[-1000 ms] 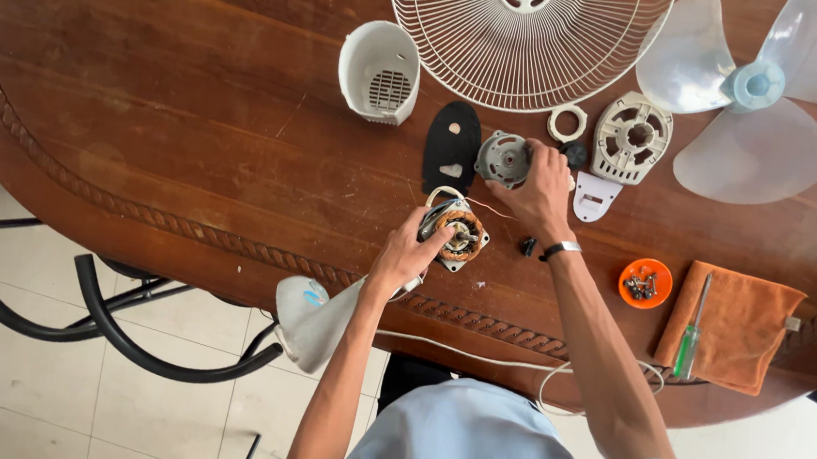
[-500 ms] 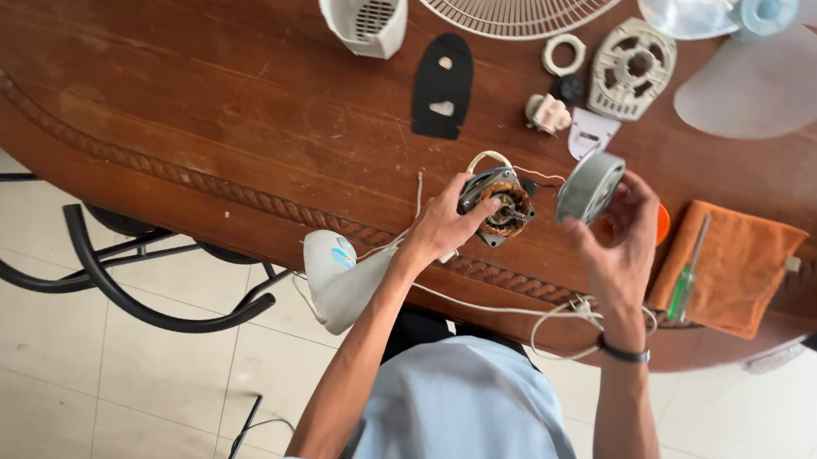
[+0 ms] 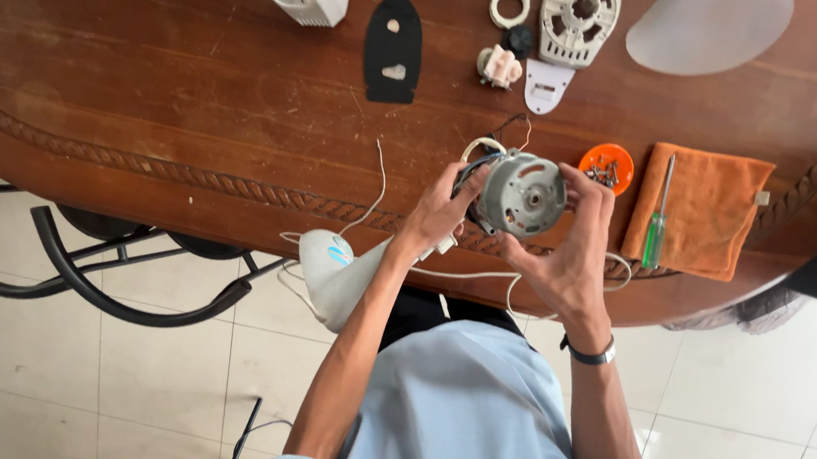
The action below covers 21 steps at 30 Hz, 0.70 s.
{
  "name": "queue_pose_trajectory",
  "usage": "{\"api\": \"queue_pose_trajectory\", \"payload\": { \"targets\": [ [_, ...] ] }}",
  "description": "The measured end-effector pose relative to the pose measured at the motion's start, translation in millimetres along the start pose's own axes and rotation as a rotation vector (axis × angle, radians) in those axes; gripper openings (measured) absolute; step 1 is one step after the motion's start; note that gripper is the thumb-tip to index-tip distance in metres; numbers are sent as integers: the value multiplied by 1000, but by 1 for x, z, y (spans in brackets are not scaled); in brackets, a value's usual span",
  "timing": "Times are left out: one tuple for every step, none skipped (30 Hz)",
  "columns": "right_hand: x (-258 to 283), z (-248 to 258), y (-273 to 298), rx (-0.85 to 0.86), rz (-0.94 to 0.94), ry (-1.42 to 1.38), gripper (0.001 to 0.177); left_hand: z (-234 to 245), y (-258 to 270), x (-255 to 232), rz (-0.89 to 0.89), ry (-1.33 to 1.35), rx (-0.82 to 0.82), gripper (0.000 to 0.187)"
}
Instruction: The person works on a disassembled electric fan motor on a wooden table. They handle the motor housing, insert and tighten screws with a screwdriver, and adjust internal components. The fan parts and tools remain on the table throughout.
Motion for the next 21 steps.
{"api": "queue_pose_trajectory", "payload": {
  "targets": [
    [0, 1, 3, 10, -5, 16, 92, -3, 2, 2, 6, 4, 6, 119],
    [0, 2, 5, 16, -6, 33, 92, -5, 2, 2, 6, 7, 11, 120],
    [1, 3, 7, 14, -13, 26, 92, -7, 1, 2, 6, 11, 16, 122],
    [2, 3, 11, 13, -19, 18, 92, -9, 1, 2, 8, 5, 11, 122],
    [2, 3, 13, 12, -26, 10, 92, -10, 1, 2, 10, 0, 5, 122],
    [1, 2, 16, 6, -40, 10, 93, -12, 3, 2, 16, -4, 0, 122],
    [1, 1, 18, 0, -54, 10, 93, -14, 3, 3, 21, -15, 1, 122],
    [0, 0, 19, -7, -65, 11, 93, -14, 2, 3, 25, -27, -1, 122],
    [-1, 0, 19, -15, -60, 15, 93, -15, 2, 3, 28, -38, -3, 122],
    [-2, 0, 18, -23, -54, 18, 93, -16, 3, 4, 27, -35, 0, 122],
    [-3, 0, 18, -32, -49, 21, 94, -16, 4, 5, 25, -32, 3, 121],
    [-4, 1, 18, -27, -46, 22, 94, -16, 4, 5, 23, -28, 6, 121],
    [-4, 2, 18, -22, -42, 24, 94, -17, 5, 6, 25, -20, 1, 122],
    [-4, 3, 18, -17, -39, 25, 94, -17, 6, 7, 27, -11, -3, 122],
    [-4, 3, 17, -4, -52, 28, 94, -17, 7, 8, 30, -3, -8, 123],
    [-4, 4, 18, 10, -64, 33, 95, -17, 7, 8, 25, 5, -5, 123],
    [-3, 4, 18, 23, -77, 38, 95, -17, 8, 8, 20, 12, -2, 123],
    [-3, 3, 18, 28, -74, 29, 95, -16, 7, 8, 14, 18, -1, 124],
    [-3, 2, 17, 33, -72, 20, 95, -16, 7, 8, 1, 16, -1, 123],
    [-3, 1, 19, 40, -73, 9, 95, -16, 8, 9, -8, 15, 1, 122],
    [-3, 0, 20, 44, -79, 11, 95, -17, 9, 10, -16, 14, 3, 122]
  ]
}}
Point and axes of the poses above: each hand's wrist, its own y-axis away from the middle knuckle, its own z-axis out of the back of the hand, x = y × z, the point moved 1 cm from there along -y, towards the middle knuckle, and after that the axes turned 15 degrees about -y, right-handed, at the moved point
